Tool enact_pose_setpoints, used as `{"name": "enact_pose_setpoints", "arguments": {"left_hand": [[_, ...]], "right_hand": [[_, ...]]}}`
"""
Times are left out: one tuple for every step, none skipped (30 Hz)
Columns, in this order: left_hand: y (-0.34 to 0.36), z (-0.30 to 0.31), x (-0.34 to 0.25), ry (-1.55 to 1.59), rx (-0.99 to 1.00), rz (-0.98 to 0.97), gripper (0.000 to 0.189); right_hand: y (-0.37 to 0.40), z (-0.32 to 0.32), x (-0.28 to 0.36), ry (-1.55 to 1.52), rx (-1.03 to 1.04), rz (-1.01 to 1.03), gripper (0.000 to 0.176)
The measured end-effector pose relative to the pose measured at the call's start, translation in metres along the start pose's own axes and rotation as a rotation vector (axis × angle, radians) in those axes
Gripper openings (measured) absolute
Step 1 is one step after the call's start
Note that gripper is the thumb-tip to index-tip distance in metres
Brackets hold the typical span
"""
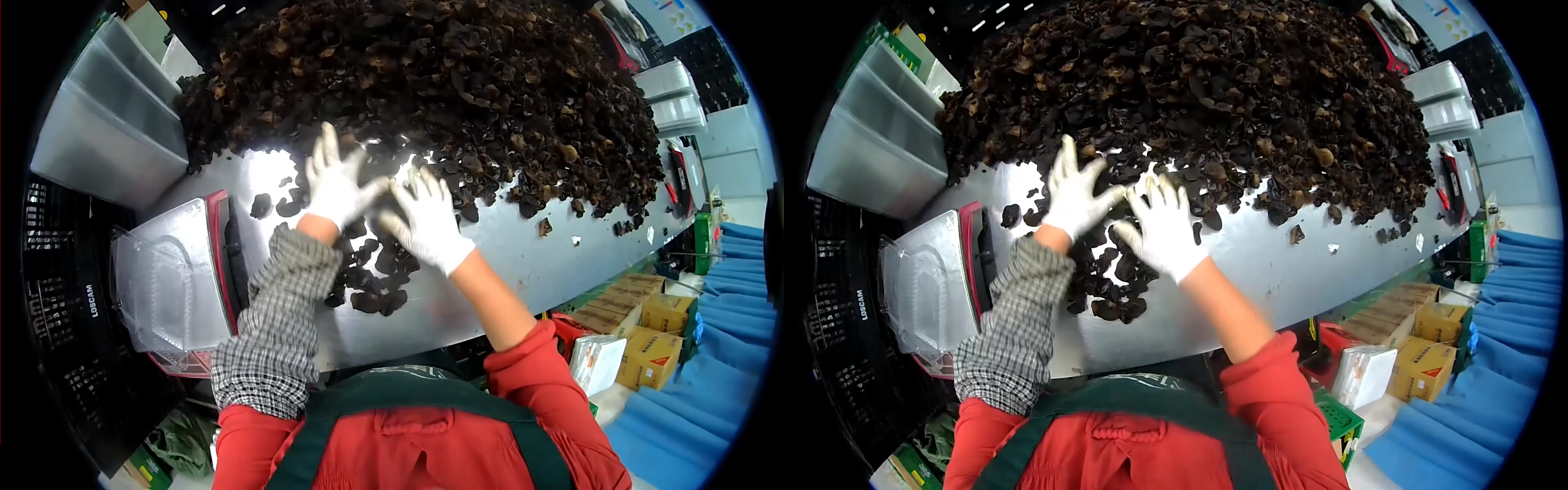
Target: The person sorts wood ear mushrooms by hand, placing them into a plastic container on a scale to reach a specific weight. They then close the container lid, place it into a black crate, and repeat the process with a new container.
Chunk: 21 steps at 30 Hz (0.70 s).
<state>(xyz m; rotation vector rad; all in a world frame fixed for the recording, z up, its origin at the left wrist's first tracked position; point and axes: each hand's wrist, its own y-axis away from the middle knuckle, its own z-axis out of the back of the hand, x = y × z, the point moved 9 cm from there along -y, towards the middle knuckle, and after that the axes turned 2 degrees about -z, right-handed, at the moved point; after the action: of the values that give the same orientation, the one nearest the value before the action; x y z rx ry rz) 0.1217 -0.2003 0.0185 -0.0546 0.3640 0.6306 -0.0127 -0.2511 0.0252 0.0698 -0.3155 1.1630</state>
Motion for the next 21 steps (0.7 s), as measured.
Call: {"name": "enact_pose_setpoints", "arguments": {"left_hand": [[0.022, -0.004, -0.014, 0.067, -0.09, -0.126, 0.058], [0.049, 0.001, -0.03, 0.122, -0.22, -0.258, 0.044], [0.076, -0.003, -0.04, 0.177, -0.195, -0.318, 0.042], [0.105, -0.007, -0.05, 0.149, -0.15, -0.356, 0.047], [0.13, -0.017, -0.054, 0.229, -0.112, -0.377, 0.049], [0.151, -0.013, -0.059, 0.263, -0.087, -0.398, 0.047], [0.165, -0.003, -0.063, 0.306, -0.122, -0.421, 0.045], [0.169, 0.005, -0.059, 0.319, -0.15, -0.393, 0.044], [0.173, 0.013, -0.053, 0.332, -0.178, -0.362, 0.044], [0.169, 0.025, -0.048, 0.35, -0.259, -0.356, 0.042], [0.16, 0.029, -0.039, 0.345, -0.292, -0.324, 0.044], [0.147, 0.032, -0.032, 0.284, -0.313, -0.27, 0.047], [0.135, 0.036, -0.025, 0.223, -0.332, -0.216, 0.051], [0.123, 0.029, -0.016, 0.09, -0.319, -0.172, 0.054], [0.116, 0.018, -0.005, -0.043, -0.306, -0.129, 0.057], [0.115, 0.007, 0.001, -0.08, -0.235, -0.127, 0.058], [0.12, -0.007, 0.003, 0.09, -0.108, -0.168, 0.053], [0.134, -0.007, -0.002, 0.14, -0.105, -0.217, 0.051], [0.152, -0.005, -0.009, 0.19, -0.101, -0.267, 0.049], [0.17, 0.0, -0.015, 0.223, -0.131, -0.315, 0.048], [0.183, -0.001, -0.017, 0.278, -0.101, -0.31, 0.05]], "right_hand": [[0.016, 0.001, 0.008, -0.028, -0.002, 0.04, 0.063], [0.036, 0.004, 0.015, -0.09, 0.0, 0.069, 0.062], [0.055, 0.01, 0.021, -0.15, -0.001, 0.1, 0.062], [0.074, 0.013, 0.027, -0.157, 0.016, 0.106, 0.061], [0.093, 0.016, 0.032, -0.162, 0.035, 0.113, 0.06], [0.11, 0.014, 0.031, -0.208, 0.047, 0.146, 0.058], [0.118, 0.02, 0.032, -0.238, 0.04, 0.15, 0.05], [0.119, 0.025, 0.028, -0.278, 0.002, 0.143, 0.046], [0.117, 0.03, 0.025, -0.318, -0.034, 0.136, 0.042], [0.106, 0.041, 0.025, -0.31, -0.118, 0.144, 0.035], [0.092, 0.043, 0.024, -0.307, -0.166, 0.154, 0.04], [0.072, 0.044, 0.024, -0.263, -0.182, 0.127, 0.043], [0.054, 0.045, 0.026, -0.219, -0.196, 0.099, 0.046], [0.038, 0.029, 0.026, -0.154, -0.15, 0.078, 0.048], [0.03, 0.013, 0.026, -0.088, -0.106, 0.056, 0.051], [0.031, 0.001, 0.034, -0.033, -0.028, 0.082, 0.051], [0.04, -0.003, 0.047, -0.078, -0.026, 0.144, 0.05], [0.054, -0.004, 0.058, -0.12, -0.003, 0.2, 0.049], [0.07, -0.004, 0.069, -0.162, 0.021, 0.256, 0.049], [0.086, -0.001, 0.077, -0.213, 0.015, 0.281, 0.046], [0.097, 0.005, 0.082, -0.217, 0.039, 0.276, 0.044]]}}
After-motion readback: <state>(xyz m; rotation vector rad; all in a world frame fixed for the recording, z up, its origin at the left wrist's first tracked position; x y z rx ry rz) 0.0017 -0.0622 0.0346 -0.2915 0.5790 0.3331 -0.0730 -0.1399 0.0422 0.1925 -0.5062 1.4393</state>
